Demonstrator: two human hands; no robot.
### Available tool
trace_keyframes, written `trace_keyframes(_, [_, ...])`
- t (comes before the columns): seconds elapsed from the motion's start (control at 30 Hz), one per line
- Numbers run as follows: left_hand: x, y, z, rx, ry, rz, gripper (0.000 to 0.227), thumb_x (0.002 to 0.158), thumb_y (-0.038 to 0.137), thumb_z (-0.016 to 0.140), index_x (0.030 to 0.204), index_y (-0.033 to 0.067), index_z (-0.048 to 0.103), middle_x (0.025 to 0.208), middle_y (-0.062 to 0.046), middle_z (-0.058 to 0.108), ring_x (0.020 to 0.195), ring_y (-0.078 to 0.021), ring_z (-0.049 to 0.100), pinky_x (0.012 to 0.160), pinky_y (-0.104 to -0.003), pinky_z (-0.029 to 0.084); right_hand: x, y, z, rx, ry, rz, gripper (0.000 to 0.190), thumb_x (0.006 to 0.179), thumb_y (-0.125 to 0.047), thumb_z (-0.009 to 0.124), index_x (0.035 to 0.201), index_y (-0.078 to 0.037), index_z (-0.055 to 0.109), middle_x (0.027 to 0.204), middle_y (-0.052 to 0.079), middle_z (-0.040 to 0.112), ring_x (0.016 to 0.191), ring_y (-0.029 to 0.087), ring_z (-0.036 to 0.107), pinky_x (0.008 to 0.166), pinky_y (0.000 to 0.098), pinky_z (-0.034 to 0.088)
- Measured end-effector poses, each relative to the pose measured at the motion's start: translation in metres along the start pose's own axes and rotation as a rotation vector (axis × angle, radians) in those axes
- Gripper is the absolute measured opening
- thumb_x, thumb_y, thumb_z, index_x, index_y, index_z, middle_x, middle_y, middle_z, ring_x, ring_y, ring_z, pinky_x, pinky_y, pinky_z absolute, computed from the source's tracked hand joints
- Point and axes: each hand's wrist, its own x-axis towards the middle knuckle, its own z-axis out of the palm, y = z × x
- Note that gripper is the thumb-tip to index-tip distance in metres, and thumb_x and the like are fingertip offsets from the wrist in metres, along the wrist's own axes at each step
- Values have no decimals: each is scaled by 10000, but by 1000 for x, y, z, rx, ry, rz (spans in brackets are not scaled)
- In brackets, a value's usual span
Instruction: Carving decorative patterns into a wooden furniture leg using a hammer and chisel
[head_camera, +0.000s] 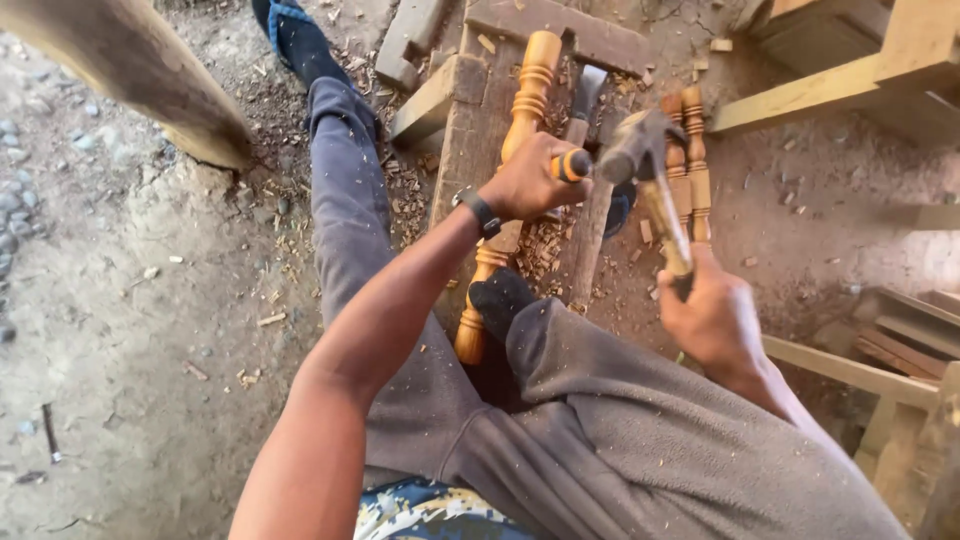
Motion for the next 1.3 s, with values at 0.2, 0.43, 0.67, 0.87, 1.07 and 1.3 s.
trace_keyframes(0.2, [-63, -30, 34, 547, 264, 334, 304, 1050, 322, 585, 844, 151, 728, 638, -113, 624, 560, -351, 633, 581, -446, 493, -26, 29, 13, 344, 284, -3, 310, 1008, -408, 938, 1024, -218, 693, 751, 74, 706, 756, 287, 767, 634, 377, 555])
trace_keyframes(0.43, [-150, -38, 45, 619, 63, 783, 265, 941, 184, 770, 714, 173, 635, 708, -25, 517, 631, -273, 598, 706, -434, 603, -31, 17, 12, 527, 110, 39, 192, 989, -233, 904, 948, -170, 728, 513, 80, 610, 514, 212, 671, 532, 316, 507])
trace_keyframes(0.67, [-75, -7, 57, 389, 900, 367, 309, 1029, 157, 724, 739, 198, 628, 567, 66, 533, 474, -131, 488, 523, -302, 475, -20, 9, 11, 664, 62, 48, 197, 965, -150, 911, 929, -118, 720, 442, 83, 571, 422, 153, 612, 471, 257, 476])
trace_keyframes(0.87, [-92, 115, 52, 371, -238, -13, 149, 843, 224, 840, 800, 144, 722, 702, -8, 721, 528, -219, 621, 542, -336, 470, -18, 10, -16, 684, -3, 127, 201, 1022, -44, 829, 1027, -35, 629, 734, 37, 597, 541, 146, 546, 503, 296, 454])
trace_keyframes(1.07, [-109, 62, 75, 678, -196, 365, 232, 1037, 248, 804, 927, 128, 639, 816, -21, 548, 683, -233, 547, 675, -395, 450, -17, 13, -18, 749, 36, 246, 196, 1069, 38, 785, 1114, -18, 602, 795, 49, 595, 577, 146, 557, 529, 281, 453])
trace_keyframes(1.3, [-89, 46, 73, 699, -141, 390, 214, 990, 260, 816, 922, 140, 652, 825, -24, 555, 722, -230, 566, 694, -376, 438, -15, 20, -17, 651, 6, 260, 204, 1062, 11, 817, 1112, 6, 619, 788, 81, 625, 564, 172, 576, 513, 296, 448])
